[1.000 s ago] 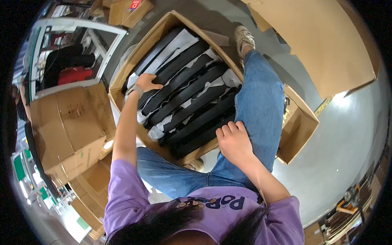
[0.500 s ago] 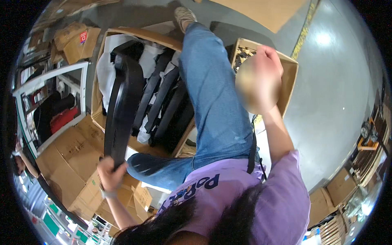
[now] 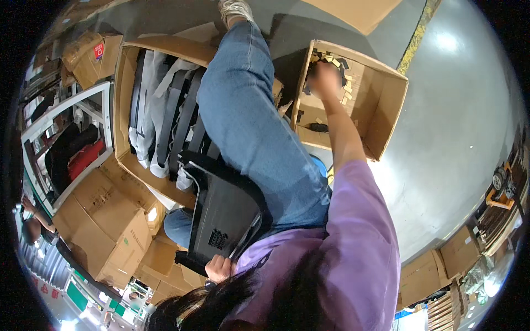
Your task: Unbox plastic treadmill panels and attach small hardware clips to them at a factory workstation.
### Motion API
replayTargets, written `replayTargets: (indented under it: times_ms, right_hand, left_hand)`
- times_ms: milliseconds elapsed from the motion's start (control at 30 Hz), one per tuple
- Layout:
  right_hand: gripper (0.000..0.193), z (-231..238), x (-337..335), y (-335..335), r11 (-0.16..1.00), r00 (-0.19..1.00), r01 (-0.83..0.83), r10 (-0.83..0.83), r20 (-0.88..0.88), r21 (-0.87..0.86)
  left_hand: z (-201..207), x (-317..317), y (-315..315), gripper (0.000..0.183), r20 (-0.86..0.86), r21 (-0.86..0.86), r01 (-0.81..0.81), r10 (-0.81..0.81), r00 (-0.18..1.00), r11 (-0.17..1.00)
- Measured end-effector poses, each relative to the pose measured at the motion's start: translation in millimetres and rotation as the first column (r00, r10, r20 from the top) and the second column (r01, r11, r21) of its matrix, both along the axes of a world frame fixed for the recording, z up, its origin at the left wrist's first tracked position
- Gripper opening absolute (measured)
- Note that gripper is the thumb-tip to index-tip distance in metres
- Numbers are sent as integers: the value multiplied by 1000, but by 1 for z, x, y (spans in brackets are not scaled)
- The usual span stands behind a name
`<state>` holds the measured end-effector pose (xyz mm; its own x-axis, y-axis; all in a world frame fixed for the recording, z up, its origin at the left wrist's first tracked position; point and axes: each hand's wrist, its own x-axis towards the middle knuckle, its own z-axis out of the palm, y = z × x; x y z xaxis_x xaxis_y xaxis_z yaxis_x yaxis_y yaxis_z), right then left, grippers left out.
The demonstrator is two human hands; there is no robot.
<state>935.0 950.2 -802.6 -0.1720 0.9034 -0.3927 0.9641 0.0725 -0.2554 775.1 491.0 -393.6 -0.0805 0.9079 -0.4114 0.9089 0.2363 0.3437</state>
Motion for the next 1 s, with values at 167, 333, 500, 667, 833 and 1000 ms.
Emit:
replayTargets:
  times_ms: [167, 333, 500, 667, 833, 1000]
  right_hand:
    - [32, -10, -6, 7, 988, 993, 113, -109, 44, -103]
    - [29, -23, 27, 7, 869, 808, 465, -494, -322, -166]
    - [27, 3, 49, 1, 832, 708, 475, -555, -437, -287]
    - [25, 44, 72, 2, 692, 420, 434, -722, -550, -578]
    - [33, 107, 73, -5, 618, 244, 429, -781, -575, -659]
    - [23, 158, 94, 0, 574, -105, 296, -775, -623, -763]
  left_hand:
    - [-2, -17, 0, 41, 94, -35, 70, -67, 993, 997]
    - [-11, -30, 10, 47, 193, -4, 52, -50, 980, 999]
    - [-13, -31, 12, 45, 289, 45, -249, 226, 930, 968]
    - [-15, -22, 12, 34, 292, 170, -402, 343, 893, 900]
    - [-9, -10, 22, 30, 295, 288, -605, 532, 793, 742]
    - [-6, -9, 34, 37, 350, 448, -664, 566, 746, 599]
